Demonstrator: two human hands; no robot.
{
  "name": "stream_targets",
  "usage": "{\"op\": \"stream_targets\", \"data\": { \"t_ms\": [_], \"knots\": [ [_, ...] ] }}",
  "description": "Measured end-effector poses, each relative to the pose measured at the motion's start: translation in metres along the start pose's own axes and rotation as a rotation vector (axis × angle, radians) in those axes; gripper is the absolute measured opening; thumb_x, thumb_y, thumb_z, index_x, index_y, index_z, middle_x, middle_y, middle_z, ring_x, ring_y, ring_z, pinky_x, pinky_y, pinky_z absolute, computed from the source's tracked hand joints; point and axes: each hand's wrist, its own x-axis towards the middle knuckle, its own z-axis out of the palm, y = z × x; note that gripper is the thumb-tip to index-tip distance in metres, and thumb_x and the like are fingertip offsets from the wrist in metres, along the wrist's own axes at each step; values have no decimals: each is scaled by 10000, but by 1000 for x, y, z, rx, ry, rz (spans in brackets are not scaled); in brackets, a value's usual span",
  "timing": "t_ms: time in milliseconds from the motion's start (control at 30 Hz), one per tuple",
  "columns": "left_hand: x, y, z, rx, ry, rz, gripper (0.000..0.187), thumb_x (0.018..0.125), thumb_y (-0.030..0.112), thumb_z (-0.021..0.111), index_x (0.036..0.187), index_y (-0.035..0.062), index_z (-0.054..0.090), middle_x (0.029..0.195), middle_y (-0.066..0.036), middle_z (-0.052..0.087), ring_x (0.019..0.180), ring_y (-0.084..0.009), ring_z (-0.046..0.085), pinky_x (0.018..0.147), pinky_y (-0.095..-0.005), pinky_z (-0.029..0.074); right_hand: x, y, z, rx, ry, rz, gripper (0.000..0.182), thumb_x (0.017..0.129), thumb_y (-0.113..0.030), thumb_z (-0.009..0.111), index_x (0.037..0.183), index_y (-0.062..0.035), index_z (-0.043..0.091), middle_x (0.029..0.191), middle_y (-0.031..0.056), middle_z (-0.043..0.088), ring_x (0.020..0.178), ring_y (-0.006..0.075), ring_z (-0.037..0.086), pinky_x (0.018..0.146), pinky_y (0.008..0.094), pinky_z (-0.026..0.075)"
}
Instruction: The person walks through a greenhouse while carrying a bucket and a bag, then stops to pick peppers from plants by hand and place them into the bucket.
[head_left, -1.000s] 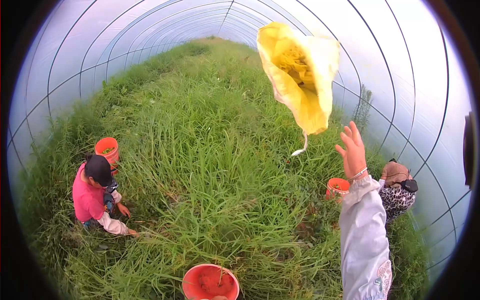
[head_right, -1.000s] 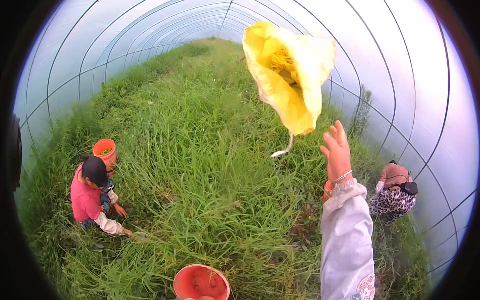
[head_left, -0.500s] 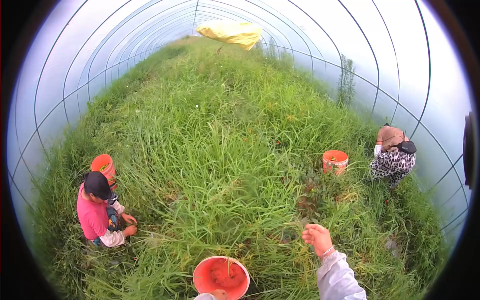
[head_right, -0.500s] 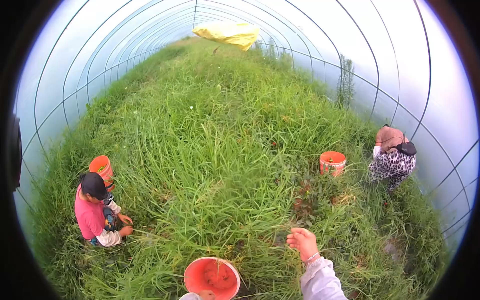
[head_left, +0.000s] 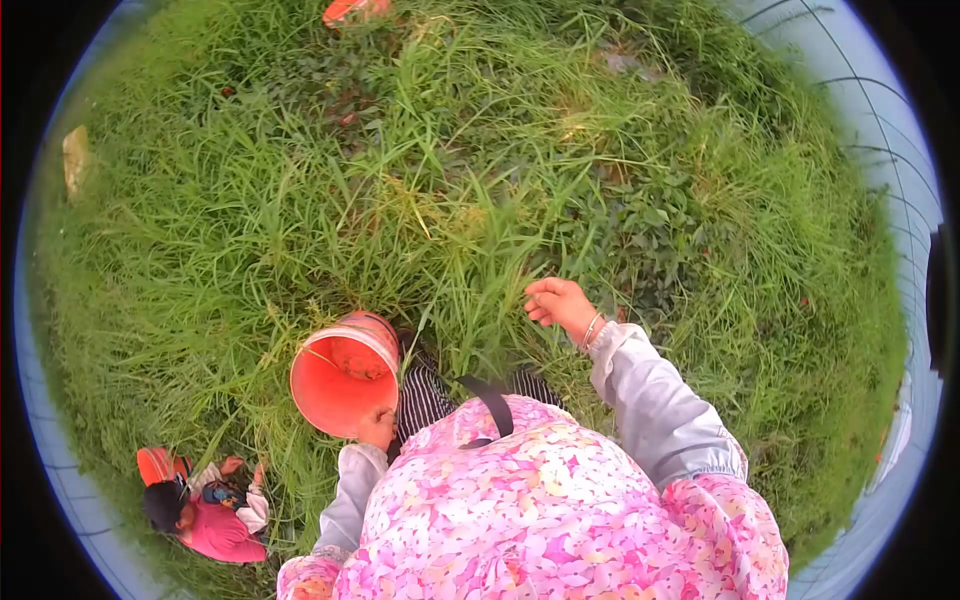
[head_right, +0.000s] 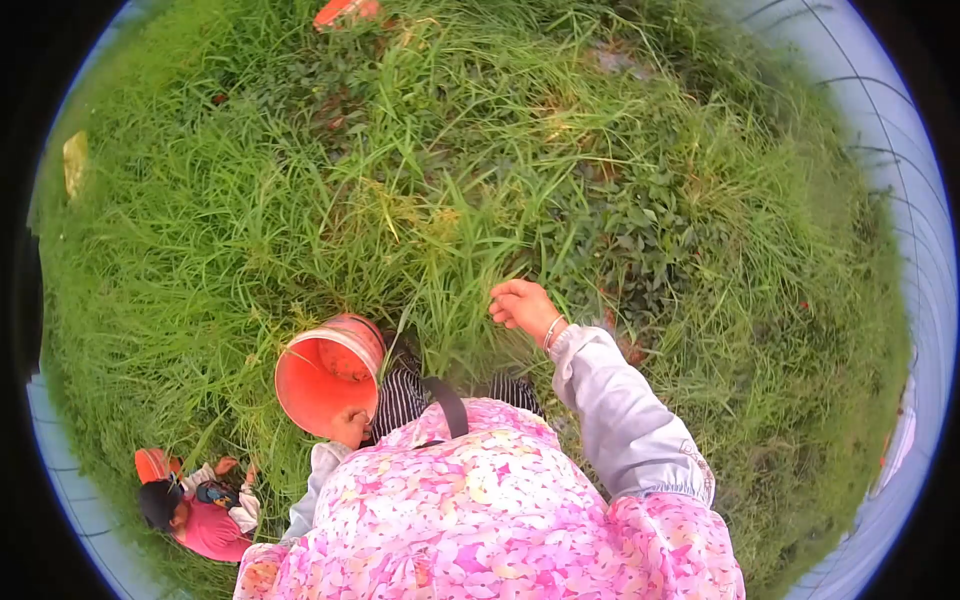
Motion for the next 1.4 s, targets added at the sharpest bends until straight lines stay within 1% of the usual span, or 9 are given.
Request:
{"op": "stream_targets", "data": {
  "t_ms": [200,300,600,733,1067,1167,1267,1367,1400],
  "knots": [
    [23,8,2,259,-38,-3,177,790,135,554,904,10,607,728,-76,598,579,-157,562,492,-282,479,-49,142,-56,-6,171,330,194,848,-125,479,1005,-33,548,778,57,625,642,125,595,522,238,461],
    [53,18,3,493,-74,154,155,762,123,567,860,13,617,714,-112,617,626,-192,595,581,-317,480,-62,187,-57,62,254,388,204,834,-162,490,956,-19,568,756,69,626,590,135,587,487,244,457],
    [53,109,70,780,-250,517,203,752,163,571,911,45,618,780,-150,634,743,-269,622,691,-347,478,-60,193,-27,157,270,375,255,841,-188,466,1007,-15,554,788,83,630,632,143,602,504,255,474],
    [41,118,77,831,-306,528,196,746,162,573,901,48,612,785,-157,630,764,-288,616,707,-358,474,-64,177,-20,145,256,356,249,843,-185,472,1014,-24,553,797,80,630,631,144,604,517,252,476],
    [66,87,71,940,-331,524,220,742,194,560,881,41,635,795,-175,630,784,-308,612,729,-372,469,-73,195,-49,283,398,374,230,845,-188,481,991,-27,558,784,74,627,612,139,595,502,249,462],
    [99,80,73,942,-311,442,234,739,205,555,882,41,641,808,-195,625,810,-328,605,754,-386,461,-88,206,-34,296,508,420,218,840,-182,488,970,-25,567,769,74,628,601,138,592,491,243,459],
    [144,58,59,1052,-274,296,295,740,222,562,856,-42,625,811,-235,616,826,-327,606,758,-376,460,-99,218,-10,304,540,458,209,835,-174,490,956,-25,574,763,75,628,606,138,597,483,241,459],
    [165,28,34,1232,-223,502,325,744,251,576,825,-61,611,828,-259,603,800,-326,604,765,-382,454,-102,228,12,293,501,509,206,831,-168,492,954,-28,578,758,73,628,605,134,597,480,236,459],
    [174,18,20,1178,-264,385,353,748,282,585,862,-51,601,843,-245,606,781,-323,603,755,-409,450,-98,229,14,286,486,517,205,829,-167,492,955,-30,578,757,71,628,603,132,596,479,235,460]
  ]
}}
